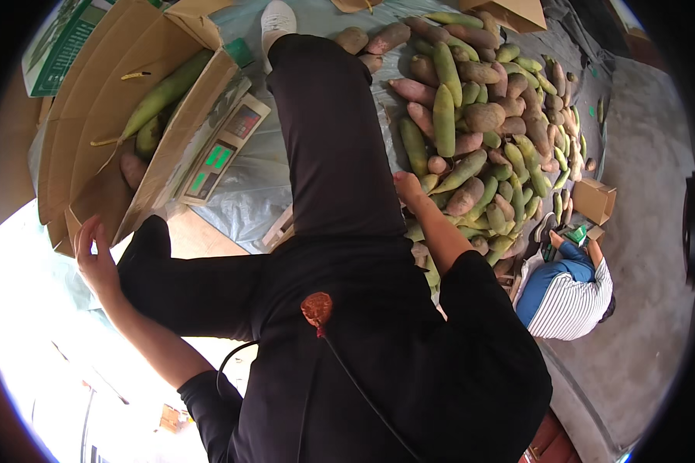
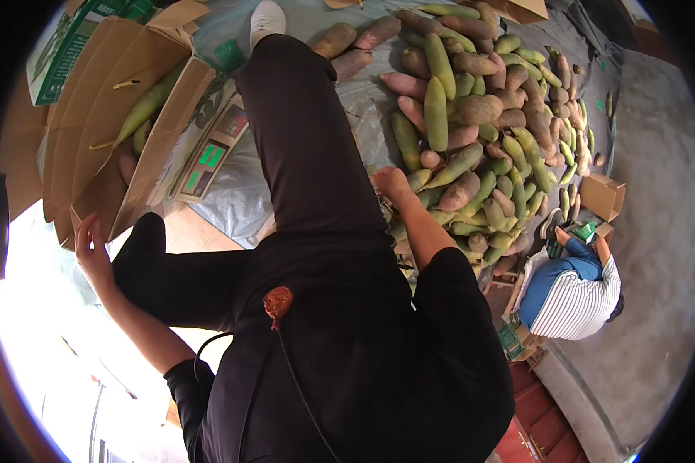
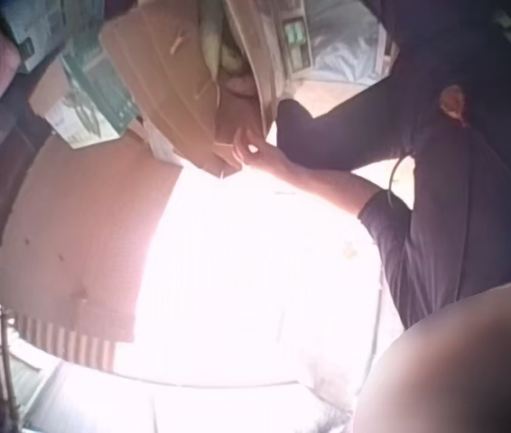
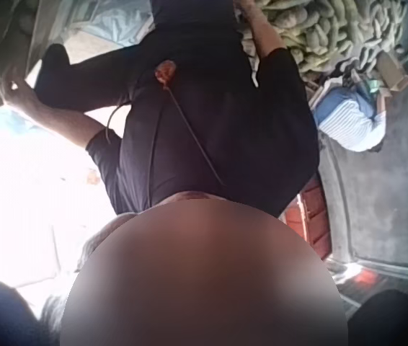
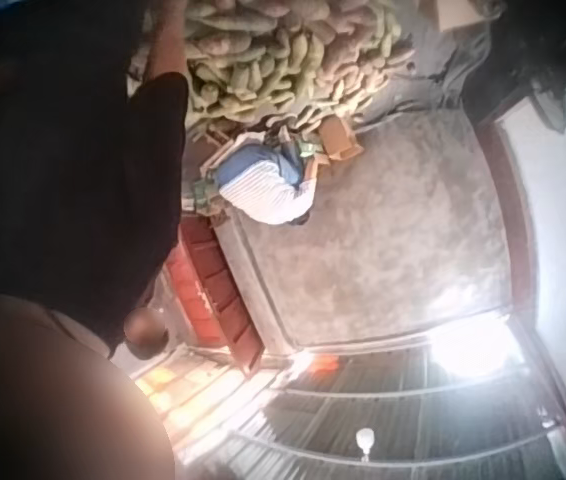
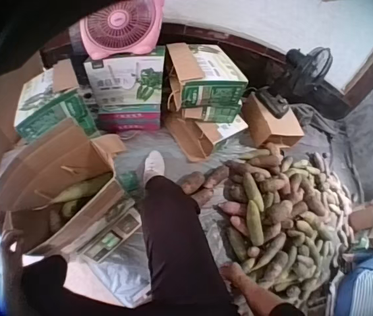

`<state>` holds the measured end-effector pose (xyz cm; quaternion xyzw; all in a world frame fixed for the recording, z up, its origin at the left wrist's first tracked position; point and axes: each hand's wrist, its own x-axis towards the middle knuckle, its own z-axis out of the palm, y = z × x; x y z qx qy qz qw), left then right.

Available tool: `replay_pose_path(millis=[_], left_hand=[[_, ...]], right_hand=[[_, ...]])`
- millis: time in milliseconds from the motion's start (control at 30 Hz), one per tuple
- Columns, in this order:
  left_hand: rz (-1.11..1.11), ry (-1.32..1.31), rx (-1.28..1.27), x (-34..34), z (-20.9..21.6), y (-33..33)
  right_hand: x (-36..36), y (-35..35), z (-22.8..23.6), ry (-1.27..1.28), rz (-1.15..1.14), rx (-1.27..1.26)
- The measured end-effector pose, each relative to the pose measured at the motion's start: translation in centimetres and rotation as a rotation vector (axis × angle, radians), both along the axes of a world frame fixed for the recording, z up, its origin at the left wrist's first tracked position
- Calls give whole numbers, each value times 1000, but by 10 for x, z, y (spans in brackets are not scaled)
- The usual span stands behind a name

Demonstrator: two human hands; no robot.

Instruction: Sorting and packing produce from a large pile into boxes on an electronic scale.

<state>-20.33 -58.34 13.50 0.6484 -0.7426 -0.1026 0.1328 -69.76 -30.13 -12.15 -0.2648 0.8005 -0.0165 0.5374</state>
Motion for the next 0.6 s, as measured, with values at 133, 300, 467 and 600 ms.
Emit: replay_pose_path(millis=[133, 300, 467, 600], left_hand=[[-16, 50, 26, 1, -15, -11], [-35, 25, -14, 3, -20, -9], [-2, 32, 38, -18, -13, -12], [13, 37, 24, -23, -10, -10]], right_hand=[[-42, 32, -3, 216, 111, -116], [-62, 33, 18, 495, 728, 259], [-67, 48, 43, 719, 477, 303], [-66, 44, 47, 692, 579, 384]])
